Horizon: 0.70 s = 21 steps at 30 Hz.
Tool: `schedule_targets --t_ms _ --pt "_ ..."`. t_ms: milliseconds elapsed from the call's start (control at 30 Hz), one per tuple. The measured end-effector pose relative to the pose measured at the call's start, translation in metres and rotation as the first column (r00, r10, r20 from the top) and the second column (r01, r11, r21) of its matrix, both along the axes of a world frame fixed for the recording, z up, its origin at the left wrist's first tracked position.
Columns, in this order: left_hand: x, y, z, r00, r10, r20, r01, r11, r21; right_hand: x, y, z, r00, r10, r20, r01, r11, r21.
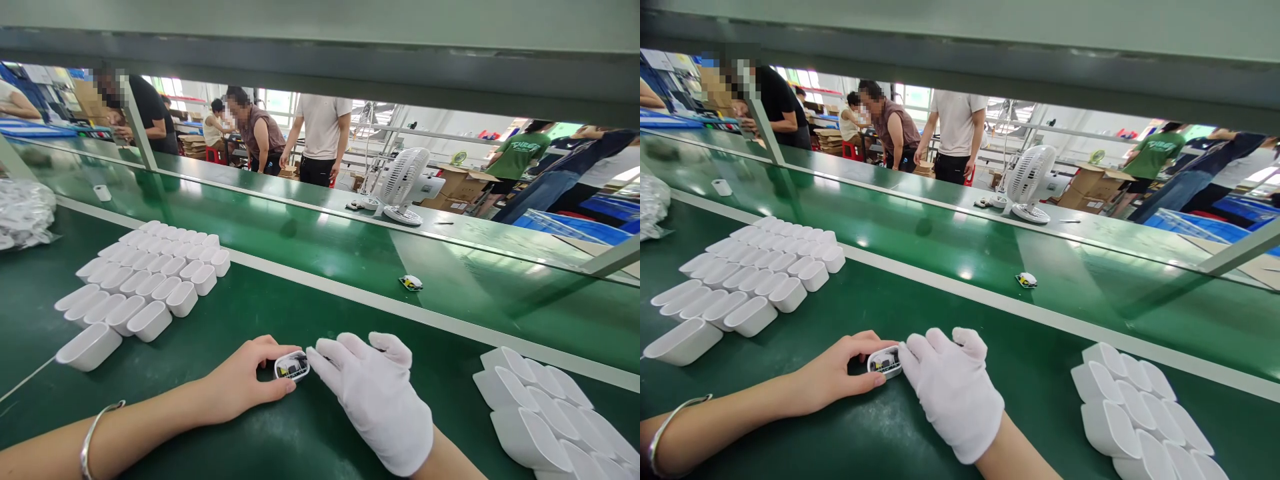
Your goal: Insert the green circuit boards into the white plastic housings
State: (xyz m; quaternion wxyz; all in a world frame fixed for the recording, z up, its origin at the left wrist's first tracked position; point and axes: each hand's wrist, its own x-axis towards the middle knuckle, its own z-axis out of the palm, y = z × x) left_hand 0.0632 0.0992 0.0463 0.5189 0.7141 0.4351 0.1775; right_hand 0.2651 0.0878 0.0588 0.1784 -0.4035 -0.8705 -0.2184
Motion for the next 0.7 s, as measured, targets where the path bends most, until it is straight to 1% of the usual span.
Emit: schedule_targets --t_ms 133,200,467,567,700 --pt "0.000 -0.001 0.003 1.000 0.005 -0.014 -0.005 1.000 -0.006 0.000 0.002 0.005 0.993 -0.108 0.049 0.112 0.990 -0.083" --pt "0.000 -0.001 0.002 1.000 0.004 -0.013 -0.004 1.000 -0.014 0.000 0.003 0.008 0.990 -0.127 0.057 0.134 0.984 -0.121" --pt "0.001 0.000 0.003 1.000 -0.006 -0.004 0.006 1.000 0.004 -0.003 0.002 0.003 0.996 -0.081 -0.047 0.073 0.987 -0.141" --pt "-0.001 0.001 -0.003 1.000 -0.016 -0.001 0.016 1.000 0.015 0.002 0.004 0.005 0.989 -0.047 -0.141 0.024 0.986 -0.163" --pt "-0.004 0.003 -0.015 1.000 -0.015 -0.006 0.015 1.000 -0.005 0.015 0.013 0.009 0.961 -0.078 -0.264 0.023 0.978 -0.208"
